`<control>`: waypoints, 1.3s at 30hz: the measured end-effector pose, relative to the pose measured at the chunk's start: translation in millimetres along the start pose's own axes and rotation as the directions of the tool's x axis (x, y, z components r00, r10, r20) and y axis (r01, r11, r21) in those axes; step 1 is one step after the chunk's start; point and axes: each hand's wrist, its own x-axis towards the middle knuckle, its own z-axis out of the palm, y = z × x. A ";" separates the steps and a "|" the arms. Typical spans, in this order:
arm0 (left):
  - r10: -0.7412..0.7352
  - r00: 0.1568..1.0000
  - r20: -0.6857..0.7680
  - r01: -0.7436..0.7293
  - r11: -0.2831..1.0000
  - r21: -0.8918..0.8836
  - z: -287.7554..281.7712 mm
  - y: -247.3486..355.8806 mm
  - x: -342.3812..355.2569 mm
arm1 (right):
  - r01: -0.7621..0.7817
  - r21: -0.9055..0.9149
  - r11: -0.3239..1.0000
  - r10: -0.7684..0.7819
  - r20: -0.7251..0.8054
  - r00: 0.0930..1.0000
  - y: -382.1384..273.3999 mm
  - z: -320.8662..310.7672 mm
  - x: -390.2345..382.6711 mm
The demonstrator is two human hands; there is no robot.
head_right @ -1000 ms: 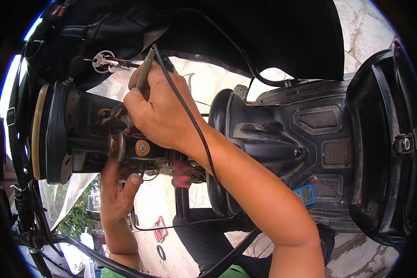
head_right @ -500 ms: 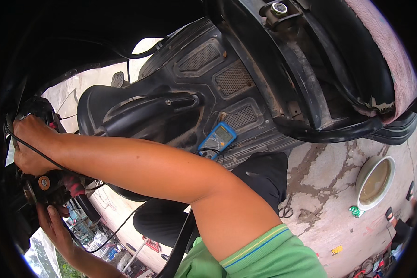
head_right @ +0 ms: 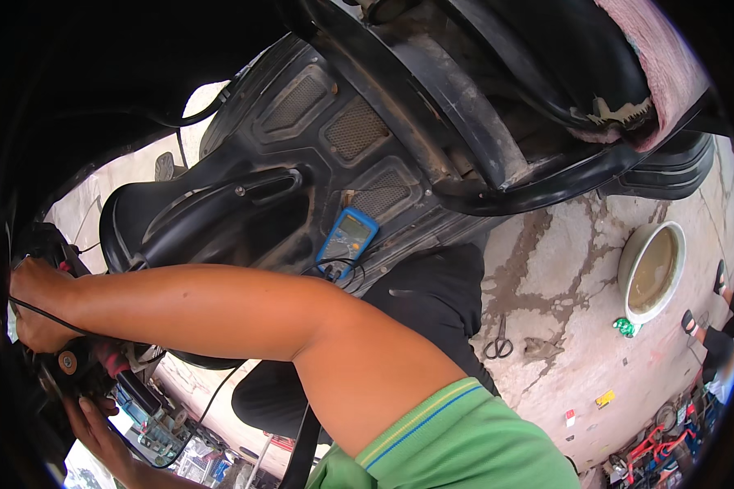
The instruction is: The person repairs the electrical wiring of a scooter's handlebar assembly. They use a multimeter to test connections, strip wire ends, and connect wires to the ignition switch and other components.
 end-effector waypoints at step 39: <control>0.021 0.995 0.099 -0.019 1.000 -0.021 -8.4 -1.3 4.7 | -0.083 -0.190 0.978 0.143 0.326 0.934 -18.6 -27.8 -6.3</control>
